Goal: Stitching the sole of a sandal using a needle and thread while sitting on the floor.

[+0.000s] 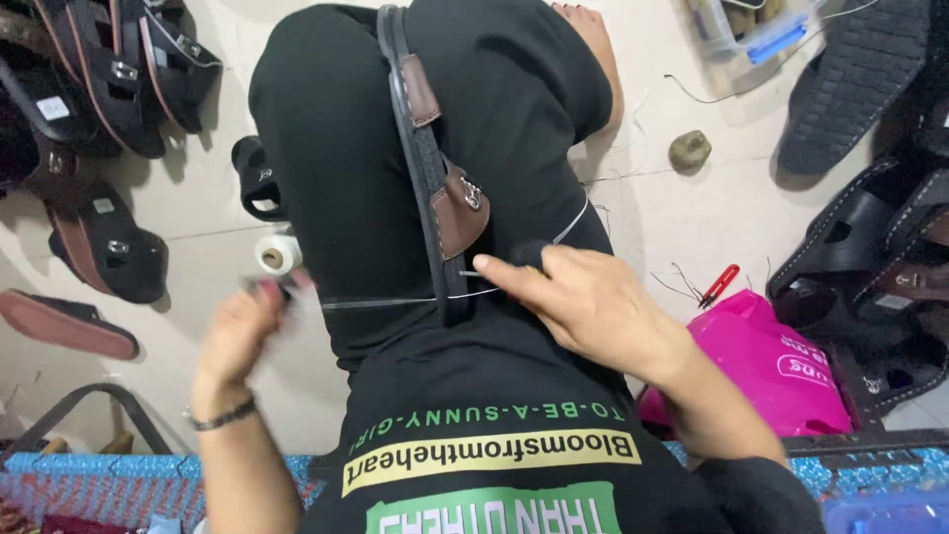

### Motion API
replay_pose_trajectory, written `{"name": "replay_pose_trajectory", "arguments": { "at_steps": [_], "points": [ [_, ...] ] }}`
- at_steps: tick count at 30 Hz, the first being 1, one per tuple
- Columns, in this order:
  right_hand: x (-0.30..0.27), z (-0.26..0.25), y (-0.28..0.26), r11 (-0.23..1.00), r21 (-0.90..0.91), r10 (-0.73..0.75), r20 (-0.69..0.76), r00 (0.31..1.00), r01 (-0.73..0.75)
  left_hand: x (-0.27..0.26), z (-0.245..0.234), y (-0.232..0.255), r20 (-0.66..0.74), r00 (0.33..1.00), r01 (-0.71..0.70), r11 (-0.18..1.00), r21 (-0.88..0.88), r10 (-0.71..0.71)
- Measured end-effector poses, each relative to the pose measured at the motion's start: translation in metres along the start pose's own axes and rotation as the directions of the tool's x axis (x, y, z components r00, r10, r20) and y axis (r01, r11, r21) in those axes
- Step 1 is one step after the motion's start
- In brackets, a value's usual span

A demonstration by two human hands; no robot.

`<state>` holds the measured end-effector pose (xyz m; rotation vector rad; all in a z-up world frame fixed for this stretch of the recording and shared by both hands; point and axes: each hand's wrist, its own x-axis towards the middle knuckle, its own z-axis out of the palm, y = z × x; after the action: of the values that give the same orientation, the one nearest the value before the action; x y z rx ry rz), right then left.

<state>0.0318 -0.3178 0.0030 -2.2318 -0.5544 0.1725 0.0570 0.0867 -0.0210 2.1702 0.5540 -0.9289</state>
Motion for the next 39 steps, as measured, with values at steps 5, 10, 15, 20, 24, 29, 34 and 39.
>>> {"name": "replay_pose_trajectory", "arguments": {
  "at_steps": [5,10,15,20,24,29,34,39],
  "points": [
    [0.014,-0.011,-0.005,0.985,-0.134,-0.086,0.153,0.985,0.107,-0.019,0.001,0.059,-0.292,0.756,-0.242,0.665,0.706,0.586],
    [0.025,-0.010,-0.007,0.974,-0.163,-0.132,0.143,0.981,0.154,-0.019,0.057,0.089,0.072,0.580,-0.695,0.447,0.563,0.812],
    [0.031,-0.010,-0.021,0.936,-0.291,-0.141,0.206,0.968,0.198,-0.004,0.074,0.079,0.052,0.502,-0.721,0.385,0.575,0.863],
    [0.040,0.012,-0.034,0.881,-0.393,-0.204,0.189,0.960,0.265,0.004,0.078,0.071,-0.010,0.446,-0.733,0.372,0.569,0.895],
    [0.036,0.011,-0.027,0.901,-0.382,-0.146,0.174,0.974,0.204,-0.018,0.077,0.062,-0.156,0.400,-0.773,0.424,0.472,0.903],
    [0.020,0.026,-0.023,0.860,-0.486,-0.096,0.144,0.985,0.155,-0.048,0.086,0.031,0.052,0.663,-0.423,0.431,-0.797,0.747],
    [0.028,0.016,-0.025,0.888,-0.410,-0.152,0.164,0.975,0.208,-0.050,0.103,0.061,0.047,0.932,-0.217,0.655,-0.724,0.360],
    [0.023,0.029,-0.030,0.820,-0.524,-0.191,0.130,0.973,0.231,-0.049,0.127,0.055,-0.273,0.705,-0.690,0.722,-0.054,0.654]
  ]
}}
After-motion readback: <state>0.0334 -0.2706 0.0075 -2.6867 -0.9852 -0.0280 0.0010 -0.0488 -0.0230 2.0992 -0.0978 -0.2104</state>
